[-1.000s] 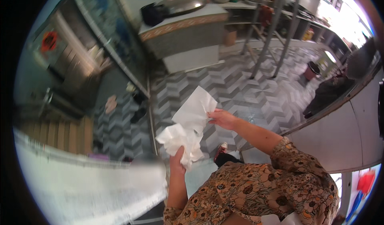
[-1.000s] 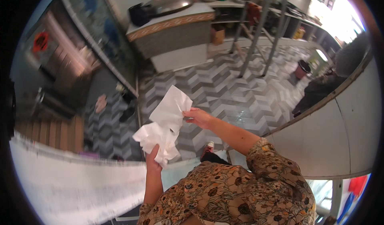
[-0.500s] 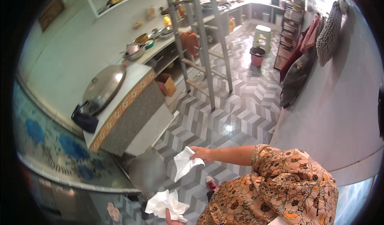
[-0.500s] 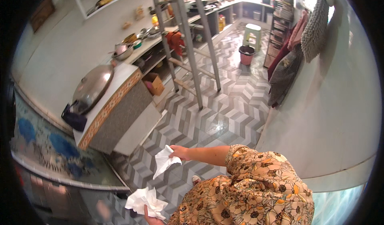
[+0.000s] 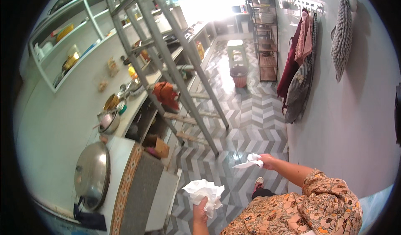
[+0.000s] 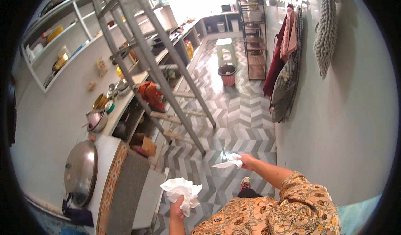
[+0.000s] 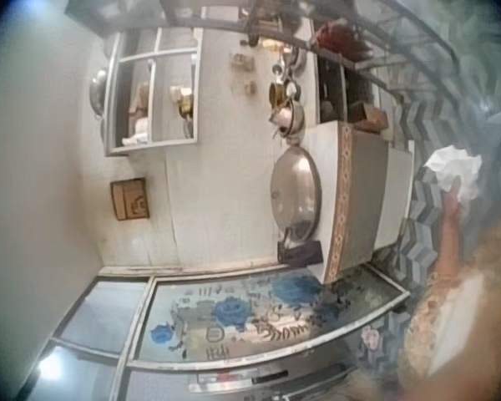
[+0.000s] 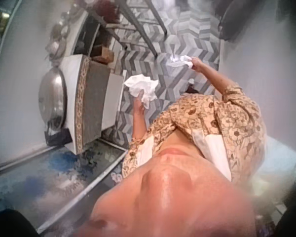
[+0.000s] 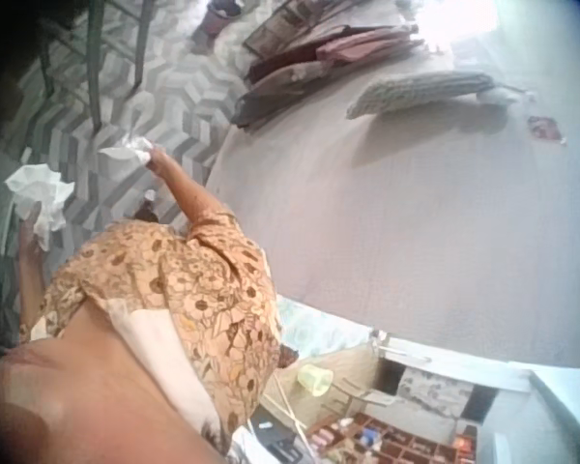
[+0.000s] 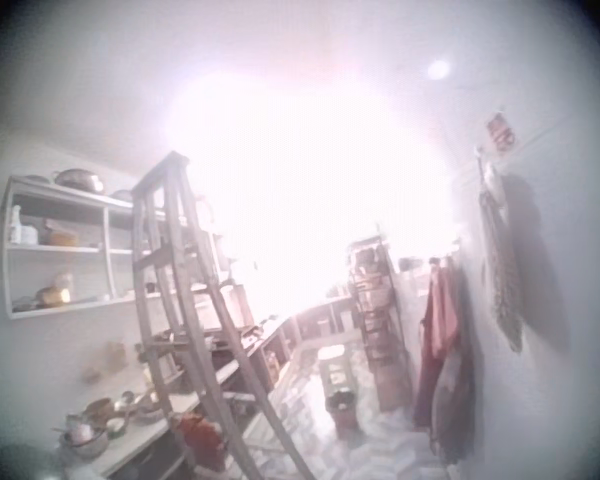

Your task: The person cleans the range hood above the stove using a cloth and paper towels. They wipe the hood's surface and vents, then retrieve paper towels from another room and continue cleaning with a chopstick to reach narrow gaps.

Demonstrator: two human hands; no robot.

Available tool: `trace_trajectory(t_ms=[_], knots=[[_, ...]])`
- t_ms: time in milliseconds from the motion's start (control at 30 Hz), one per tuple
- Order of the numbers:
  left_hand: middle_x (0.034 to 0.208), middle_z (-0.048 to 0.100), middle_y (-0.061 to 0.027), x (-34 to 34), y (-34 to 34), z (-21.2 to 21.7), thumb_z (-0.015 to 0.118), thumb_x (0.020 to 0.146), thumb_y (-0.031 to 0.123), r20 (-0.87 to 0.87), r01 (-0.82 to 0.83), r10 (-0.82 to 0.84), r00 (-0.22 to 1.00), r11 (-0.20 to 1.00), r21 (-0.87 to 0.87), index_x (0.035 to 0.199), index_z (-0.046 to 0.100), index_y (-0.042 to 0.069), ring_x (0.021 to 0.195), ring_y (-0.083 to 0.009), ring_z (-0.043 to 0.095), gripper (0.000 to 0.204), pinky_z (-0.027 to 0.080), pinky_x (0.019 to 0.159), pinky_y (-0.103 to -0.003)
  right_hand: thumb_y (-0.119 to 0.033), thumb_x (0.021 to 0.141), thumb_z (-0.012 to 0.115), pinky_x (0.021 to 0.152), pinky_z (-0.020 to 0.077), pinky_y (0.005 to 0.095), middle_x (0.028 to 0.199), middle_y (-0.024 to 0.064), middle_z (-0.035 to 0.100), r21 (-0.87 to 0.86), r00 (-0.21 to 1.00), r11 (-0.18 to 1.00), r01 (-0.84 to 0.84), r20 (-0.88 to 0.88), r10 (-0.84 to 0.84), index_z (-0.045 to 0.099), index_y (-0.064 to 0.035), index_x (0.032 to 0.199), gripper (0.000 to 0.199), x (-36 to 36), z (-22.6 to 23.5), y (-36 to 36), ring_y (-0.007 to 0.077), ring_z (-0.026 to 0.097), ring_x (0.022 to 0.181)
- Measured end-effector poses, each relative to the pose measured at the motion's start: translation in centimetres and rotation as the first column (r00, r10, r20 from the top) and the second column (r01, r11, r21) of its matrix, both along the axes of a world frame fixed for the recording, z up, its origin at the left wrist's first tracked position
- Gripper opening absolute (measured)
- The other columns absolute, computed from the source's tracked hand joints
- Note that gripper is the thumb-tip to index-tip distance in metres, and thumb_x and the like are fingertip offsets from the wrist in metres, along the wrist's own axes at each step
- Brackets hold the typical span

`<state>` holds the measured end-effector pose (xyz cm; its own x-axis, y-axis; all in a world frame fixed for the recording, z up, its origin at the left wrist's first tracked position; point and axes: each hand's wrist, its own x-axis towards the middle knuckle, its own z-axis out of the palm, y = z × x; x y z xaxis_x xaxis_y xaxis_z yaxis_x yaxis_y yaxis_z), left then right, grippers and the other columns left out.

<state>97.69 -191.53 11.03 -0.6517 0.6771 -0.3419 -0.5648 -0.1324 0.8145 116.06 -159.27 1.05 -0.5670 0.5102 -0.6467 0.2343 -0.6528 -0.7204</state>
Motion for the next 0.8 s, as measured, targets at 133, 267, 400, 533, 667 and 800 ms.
trace_trajectory(t_ms=[133, 267, 400, 533, 667, 800], knots=[[0.111, 0.052, -0.0108, -2.7, 11.9, -2.4, 0.054, 0.079, 0.004, -0.053, 0.112, -0.112, 0.992, 0.994, 0.000, 0.119, 0.042, 0.002, 0.100, -0.0240, 0.053, 0.042, 0.046, 0.081, -0.037, -0.009, 0.084, 0.048, 0.065, 0.0505, 0.0271, 0.098, 0.0037, 0.059, -0.042, 0.986, 0.989, 0.144, -0.083, -0.148, 0.054, -0.0077, 0.106, 0.023, 0.6, -4.1, 9.8, 0.0140, 0.059, 0.082], [0.113, 0.051, -0.0116, -4.0, 20.3, -4.4, 0.056, 0.078, 0.005, 0.047, 0.156, -0.159, 0.986, 0.986, 0.057, 0.120, 0.041, 0.002, 0.102, -0.0244, 0.052, 0.045, 0.045, 0.083, -0.037, -0.012, 0.085, 0.049, 0.069, 0.0508, 0.0288, 0.099, 0.0043, 0.059, -0.085, 0.952, 0.956, 0.281, -0.098, -0.289, 0.053, -0.0079, 0.107, 0.023, 0.1, -2.4, 16.7, 0.0150, 0.059, 0.086], [0.111, 0.052, -0.0125, -7.3, 24.9, -1.2, 0.055, 0.078, 0.005, 0.023, 0.205, -0.203, 0.979, 0.970, -0.128, 0.120, 0.041, 0.001, 0.100, -0.0261, 0.054, 0.045, 0.044, 0.085, -0.038, -0.016, 0.085, 0.051, 0.071, 0.0489, 0.0275, 0.099, 0.0037, 0.058, -0.112, 0.966, 0.975, 0.192, -0.154, -0.208, 0.052, -0.0067, 0.107, 0.024, -1.2, -3.9, 22.3, 0.0137, 0.058, 0.087], [0.106, 0.054, -0.0150, -10.2, 27.9, -0.4, 0.051, 0.077, 0.002, 0.078, 0.069, -0.063, 0.995, 0.995, -0.078, 0.115, 0.043, -0.004, 0.094, -0.0284, 0.057, 0.040, 0.048, 0.080, -0.040, -0.013, 0.084, 0.052, 0.077, 0.0471, 0.0294, 0.102, 0.0067, 0.057, -0.205, 0.951, 0.969, 0.140, -0.244, -0.189, 0.049, -0.0032, 0.109, 0.028, -5.2, -0.3, 26.4, 0.0160, 0.057, 0.091], [0.103, 0.056, -0.0150, -12.4, 34.0, -0.2, 0.050, 0.077, 0.002, -0.005, 0.102, -0.103, 0.995, 0.987, -0.125, 0.114, 0.044, -0.004, 0.090, -0.0281, 0.059, 0.038, 0.049, 0.076, -0.038, -0.010, 0.081, 0.057, 0.077, 0.0468, 0.0266, 0.096, 0.0042, 0.058, -0.203, 0.923, 0.979, -0.018, -0.380, -0.062, 0.052, -0.0049, 0.102, 0.022, -9.9, -0.6, 33.3, 0.0144, 0.058, 0.087], [0.095, 0.059, -0.0121, -14.7, 43.0, 1.2, 0.056, 0.076, 0.004, -0.159, 0.070, -0.110, 0.981, 0.968, -0.240, 0.108, 0.051, -0.004, 0.081, -0.0212, 0.060, 0.033, 0.049, 0.066, -0.030, -0.002, 0.076, 0.059, 0.080, 0.0464, 0.0271, 0.096, 0.0049, 0.058, -0.039, 0.930, 0.997, -0.072, -0.362, 0.053, 0.052, -0.0023, 0.105, 0.030, -13.8, 2.9, 41.7, 0.0148, 0.057, 0.089]])
